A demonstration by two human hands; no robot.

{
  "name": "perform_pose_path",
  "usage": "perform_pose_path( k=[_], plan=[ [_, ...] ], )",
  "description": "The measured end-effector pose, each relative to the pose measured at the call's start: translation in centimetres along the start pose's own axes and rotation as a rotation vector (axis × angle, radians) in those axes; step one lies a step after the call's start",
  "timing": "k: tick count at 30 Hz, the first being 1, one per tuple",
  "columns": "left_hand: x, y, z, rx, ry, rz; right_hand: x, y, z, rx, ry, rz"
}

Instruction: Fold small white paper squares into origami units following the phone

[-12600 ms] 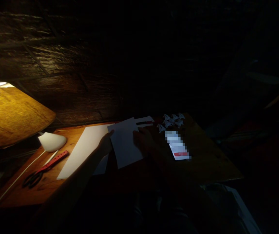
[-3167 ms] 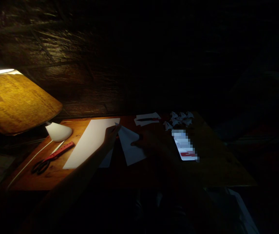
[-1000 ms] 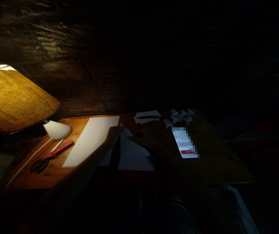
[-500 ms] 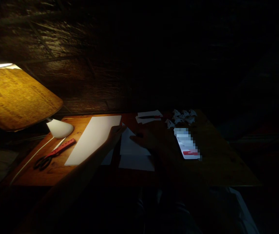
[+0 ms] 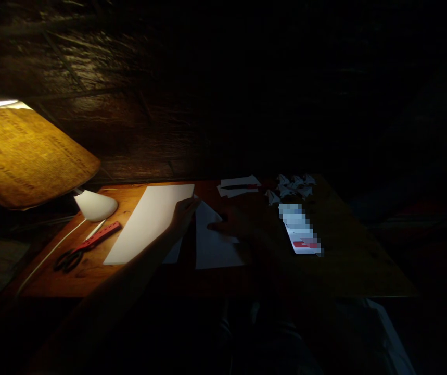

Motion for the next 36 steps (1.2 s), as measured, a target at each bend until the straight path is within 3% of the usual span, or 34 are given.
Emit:
perform_pose_path(
  k=[9, 16, 36],
  plan=[
    [0.0, 0.0, 0.3, -0.032, -0.039, 0.104, 0.6, -0.3, 0.2, 0.009, -0.03, 0.022],
    [-1.1, -0.8, -0.1, -0.064, 0.013, 0.045, 1.7, -0.7, 1.1, 0.031, -0.064, 0.016],
    [-1.3, -1.1, -0.1, -0.09, 0.037, 0.054, 1.9, -0.6, 1.3, 0.038, -0.059, -0.026]
  ],
)
Point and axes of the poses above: each hand's wrist, its own z-axis away from the middle knuckle, its own y-axis out of the palm, x = y × z, the point moved 9 cm from there along -z, towards the middle knuckle, and after that the axes turned 12 degrees about y, right-handed, at the moved point
